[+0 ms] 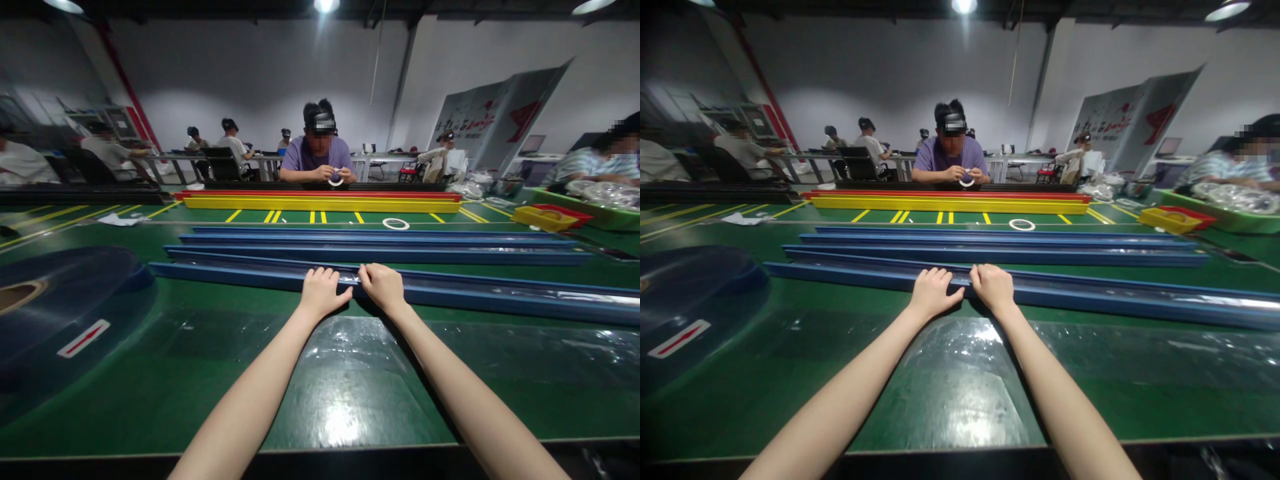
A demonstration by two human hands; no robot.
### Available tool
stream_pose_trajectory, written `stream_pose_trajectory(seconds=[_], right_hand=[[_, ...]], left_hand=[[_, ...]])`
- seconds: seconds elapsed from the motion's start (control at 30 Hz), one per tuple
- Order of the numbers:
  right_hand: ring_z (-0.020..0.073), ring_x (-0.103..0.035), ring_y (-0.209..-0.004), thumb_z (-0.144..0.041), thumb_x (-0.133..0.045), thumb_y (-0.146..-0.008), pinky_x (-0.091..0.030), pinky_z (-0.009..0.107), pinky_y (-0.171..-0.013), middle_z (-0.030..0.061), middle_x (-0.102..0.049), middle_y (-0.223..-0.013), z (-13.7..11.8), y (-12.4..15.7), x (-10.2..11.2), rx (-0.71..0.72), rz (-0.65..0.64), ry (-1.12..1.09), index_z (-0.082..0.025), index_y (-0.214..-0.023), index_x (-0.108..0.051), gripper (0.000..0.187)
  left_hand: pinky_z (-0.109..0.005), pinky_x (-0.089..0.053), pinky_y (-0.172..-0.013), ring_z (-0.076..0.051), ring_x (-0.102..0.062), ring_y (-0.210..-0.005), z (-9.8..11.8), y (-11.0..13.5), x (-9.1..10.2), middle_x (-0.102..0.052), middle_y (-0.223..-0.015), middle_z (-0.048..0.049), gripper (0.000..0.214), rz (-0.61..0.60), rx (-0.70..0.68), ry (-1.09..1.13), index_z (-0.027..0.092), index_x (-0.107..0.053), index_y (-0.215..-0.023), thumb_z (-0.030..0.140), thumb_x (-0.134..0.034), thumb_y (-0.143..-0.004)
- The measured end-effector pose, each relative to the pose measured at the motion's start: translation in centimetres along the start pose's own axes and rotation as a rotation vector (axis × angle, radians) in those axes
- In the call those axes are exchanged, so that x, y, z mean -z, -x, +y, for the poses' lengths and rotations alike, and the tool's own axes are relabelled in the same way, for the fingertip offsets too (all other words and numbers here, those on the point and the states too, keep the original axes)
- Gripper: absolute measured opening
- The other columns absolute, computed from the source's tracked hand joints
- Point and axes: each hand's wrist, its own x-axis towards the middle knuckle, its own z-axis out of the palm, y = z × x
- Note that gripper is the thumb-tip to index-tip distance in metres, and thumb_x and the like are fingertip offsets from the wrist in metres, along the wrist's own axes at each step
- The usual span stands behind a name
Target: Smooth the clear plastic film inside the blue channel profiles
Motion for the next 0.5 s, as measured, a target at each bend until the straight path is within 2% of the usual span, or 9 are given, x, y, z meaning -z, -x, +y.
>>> stream_pose_trajectory(seconds=[0.33,0.5], right_hand=[[0.0131,-0.056,-0.057,-0.031,-0.026,-0.083,-0.023,0.023,-0.049,0.0052,-0.065,-0.067,-0.1,-0.5,-0.1,-0.032,-0.075,0.088,-0.018,-0.062,-0.063,0.044],[0.0149,-0.058,-0.059,-0.032,-0.027,-0.081,-0.026,0.024,-0.05,0.0063,-0.066,-0.068,1.6,-0.2,0.5,-0.079,-0.117,0.122,-0.018,-0.061,-0.065,0.045]], left_hand=[[-0.033,-0.032,-0.068,-0.02,-0.05,-0.076,-0.2,-0.1,0.4,-0.059,-0.075,-0.006,0.026,0.002,-0.021,-0.002,0.017,-0.056,-0.074,0.04,-0.044,-0.074],[-0.033,-0.031,-0.067,-0.02,-0.05,-0.074,-0.6,-0.1,0.6,-0.058,-0.074,-0.0061,0.031,0.025,-0.034,0.0,0.017,-0.056,-0.074,0.044,-0.042,-0.075]])
